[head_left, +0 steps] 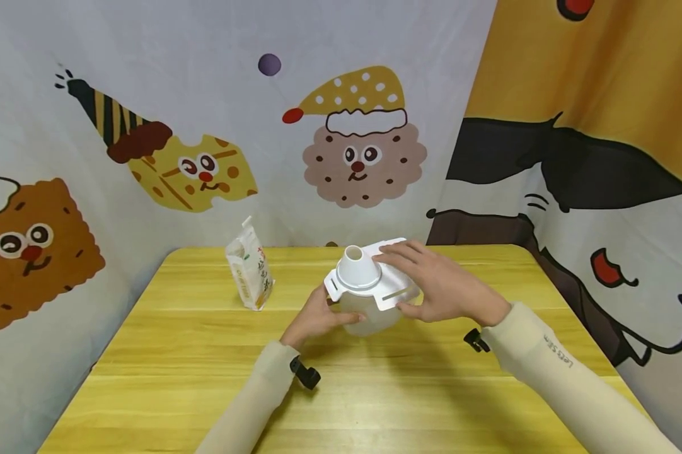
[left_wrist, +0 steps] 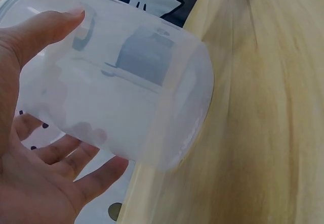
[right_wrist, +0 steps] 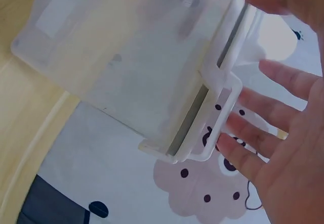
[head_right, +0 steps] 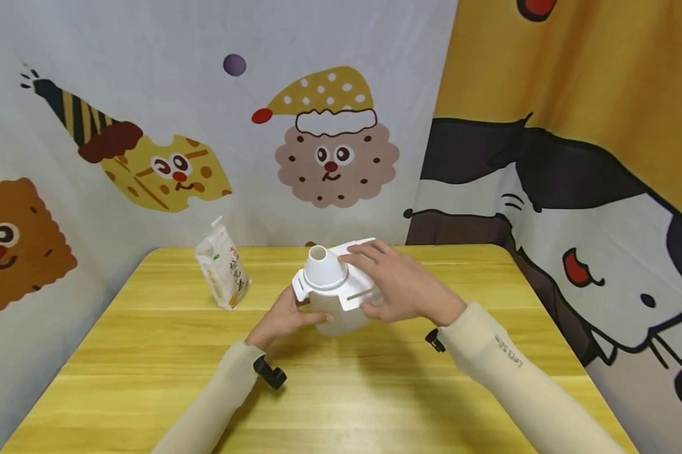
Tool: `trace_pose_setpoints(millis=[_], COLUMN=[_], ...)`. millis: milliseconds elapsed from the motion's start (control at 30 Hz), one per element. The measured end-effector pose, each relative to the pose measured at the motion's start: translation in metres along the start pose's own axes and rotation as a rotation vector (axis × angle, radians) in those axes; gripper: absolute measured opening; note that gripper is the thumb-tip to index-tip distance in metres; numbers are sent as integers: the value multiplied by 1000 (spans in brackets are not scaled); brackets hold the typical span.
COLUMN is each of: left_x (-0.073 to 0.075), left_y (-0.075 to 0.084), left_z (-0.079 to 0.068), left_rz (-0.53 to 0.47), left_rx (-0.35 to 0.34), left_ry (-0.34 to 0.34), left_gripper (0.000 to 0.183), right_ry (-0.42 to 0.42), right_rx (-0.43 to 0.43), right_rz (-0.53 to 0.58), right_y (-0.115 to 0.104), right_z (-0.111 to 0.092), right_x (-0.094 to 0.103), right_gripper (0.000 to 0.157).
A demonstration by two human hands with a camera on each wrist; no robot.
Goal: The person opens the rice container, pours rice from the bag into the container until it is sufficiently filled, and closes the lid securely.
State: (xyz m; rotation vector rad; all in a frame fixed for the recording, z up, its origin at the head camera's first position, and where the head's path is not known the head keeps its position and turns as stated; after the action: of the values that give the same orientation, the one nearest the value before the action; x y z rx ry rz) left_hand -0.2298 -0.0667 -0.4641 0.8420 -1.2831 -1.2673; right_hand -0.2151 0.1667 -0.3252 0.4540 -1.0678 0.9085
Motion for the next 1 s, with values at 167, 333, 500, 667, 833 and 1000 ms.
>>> trace_pose_setpoints(millis=[167,333,500,667,833,1000], left_x=[0,-2,-8,-9,-5,1], left_y=[2,8,13,14,10,6], left_z=[-3,-10,-15,-16,-11,-5], left_rz=[-6,-18,-10,-3,-32,-113], left_rx=[5,5,1,13,28,50], left_ry=[20,89,160,192,148,81], left_gripper=[87,91,85,80,79,74], right_ry=[15,23,23,48,82,140], right_rx=[-46,-131,-160,-146,-153,-149], right_rz=[74,113,132,140,102,33], right_y=[9,23,32,33,29,18], right_z=[0,-3,-7,-6,-8,-8], right_x=[0,-2,-4,-5,-6,-8], right_gripper=[71,70,68,66,65,63])
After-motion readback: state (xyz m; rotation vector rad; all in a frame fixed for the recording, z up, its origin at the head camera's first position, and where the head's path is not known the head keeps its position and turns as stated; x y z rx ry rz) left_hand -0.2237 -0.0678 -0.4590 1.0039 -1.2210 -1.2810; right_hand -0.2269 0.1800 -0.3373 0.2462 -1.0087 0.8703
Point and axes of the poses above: each hand's wrist, its own z-axis towards the middle knuckle, its own x-axis out of the back of the hand, y = z × x, the point moved 3 cm from there along z, towards the middle knuckle, and after that the axes turned 11 degrees about y, right-handed, at the moved point
